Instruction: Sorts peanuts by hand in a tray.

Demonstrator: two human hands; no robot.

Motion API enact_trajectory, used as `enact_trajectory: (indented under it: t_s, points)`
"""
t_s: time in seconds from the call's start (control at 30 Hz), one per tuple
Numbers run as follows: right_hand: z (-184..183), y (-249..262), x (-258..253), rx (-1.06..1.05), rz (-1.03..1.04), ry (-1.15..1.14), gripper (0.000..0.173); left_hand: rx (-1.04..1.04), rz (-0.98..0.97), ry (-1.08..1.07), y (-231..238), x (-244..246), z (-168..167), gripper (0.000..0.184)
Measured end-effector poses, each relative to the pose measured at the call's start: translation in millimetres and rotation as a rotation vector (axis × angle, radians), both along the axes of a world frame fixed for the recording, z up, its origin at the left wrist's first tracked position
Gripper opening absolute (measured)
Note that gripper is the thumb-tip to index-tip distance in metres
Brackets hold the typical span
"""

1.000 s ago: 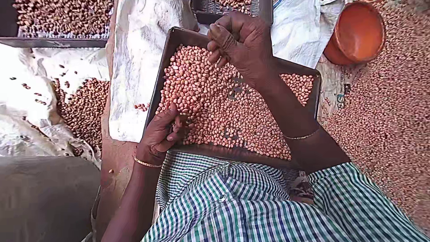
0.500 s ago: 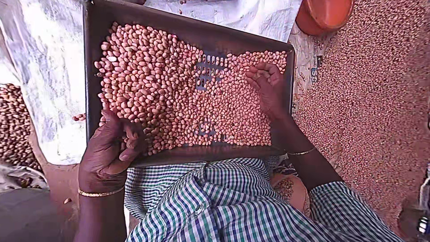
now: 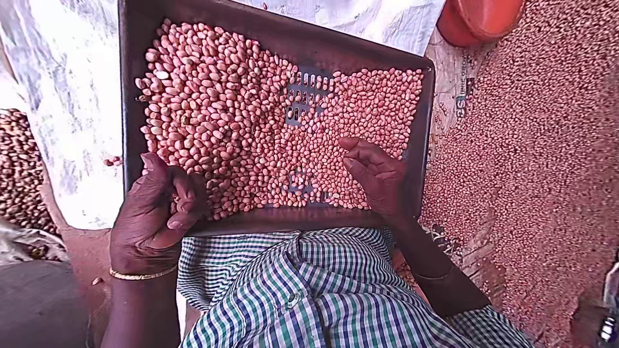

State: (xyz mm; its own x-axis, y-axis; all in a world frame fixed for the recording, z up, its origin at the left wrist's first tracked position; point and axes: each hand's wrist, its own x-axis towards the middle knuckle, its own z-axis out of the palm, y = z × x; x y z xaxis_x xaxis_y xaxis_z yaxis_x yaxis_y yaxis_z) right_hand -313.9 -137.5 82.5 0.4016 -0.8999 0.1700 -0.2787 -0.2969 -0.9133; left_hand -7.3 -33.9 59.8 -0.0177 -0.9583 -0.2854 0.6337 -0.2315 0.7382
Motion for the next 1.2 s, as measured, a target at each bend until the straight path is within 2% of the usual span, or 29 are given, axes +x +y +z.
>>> enact_trajectory:
  t_s: [0.07, 0.13, 0.2, 0.3, 0.37, 0.43, 0.53, 0.63, 0.77, 0.83, 0.93, 1.03, 1.07, 1.1, 1.13, 1.2]
  points:
    - [14.2, 15.3, 41.6, -0.082, 0.117, -0.106, 0.014, 0.088, -0.164, -0.078, -2.7, -0.4, 0.4, 0.055]
    - [15.6, 20.2, 70.9, -0.139, 0.224, -0.074, 0.019, 0.169, -0.279, -0.085, -7.3, -4.0, 1.9, 0.056]
    - [13.1, 4.5, 64.0, -0.12, 0.181, -0.059, 0.017, 0.187, -0.294, -0.069, -7.8, -2.5, 1.4, 0.052]
    - [10.1, -32.8, 15.9, -0.068, 0.118, 0.022, 0.021, 0.157, -0.217, -0.01, -3.7, 1.3, -2.0, 0.048]
    - [0.8, -54.2, 10.0, -0.083, 0.253, 0.017, 0.03, 0.092, -0.176, 0.042, -4.1, 2.2, -4.7, 0.044]
    - [-10.4, -73.2, 42.9, -0.076, 0.451, -0.05, 0.034, 0.068, -0.122, 0.042, -3.6, 0.8, -4.4, 0.046]
    - [-43.0, -99.3, 93.5, -0.212, 0.779, -0.156, 0.036, 0.071, -0.093, 0.015, -2.6, -0.9, -1.0, 0.05]
    - [-59.3, -98.2, 94.4, -0.382, 0.971, 0.039, 0.045, 0.079, -0.081, 0.052, -2.5, -0.9, 2.3, 0.047]
    - [-45.8, -78.2, 11.3, -0.362, 1.106, 0.432, 0.048, 0.052, -0.088, 0.156, -4.4, -0.3, 1.6, 0.045]
    - [-29.4, -73.0, -33.4, -0.265, 1.028, 0.484, 0.042, 0.034, -0.064, 0.136, -2.9, -0.8, 0.4, 0.045]
    - [-10.3, -63.4, -51.0, -0.116, 0.581, 0.353, 0.028, -0.009, -0.067, 0.112, -4.4, -1.4, 0.2, 0.044]
    - [-7.0, -60.7, -15.1, 0.501, 0.118, 0.002, 0.029, -0.008, -0.051, 0.094, -7.0, -3.7, 4.2, 0.046]
    - [-12.8, -69.9, -1.5, 0.643, -0.018, -0.085, 0.028, -0.002, -0.037, 0.081, -7.0, -4.6, 5.6, 0.048]
    - [-22.3, -84.0, 9.8, 0.674, -0.136, -0.155, 0.026, 0.005, -0.021, 0.072, -6.9, -5.1, 6.2, 0.049]
    - [-28.1, -96.3, 16.9, 0.618, -0.186, -0.19, 0.025, 0.01, -0.012, 0.067, -6.7, -5.2, 6.2, 0.049]
    - [-30.2, -101.1, 21.8, 0.389, -0.121, -0.15, 0.018, 0.016, -0.008, 0.059, -4.4, -4.5, 6.3, 0.05]
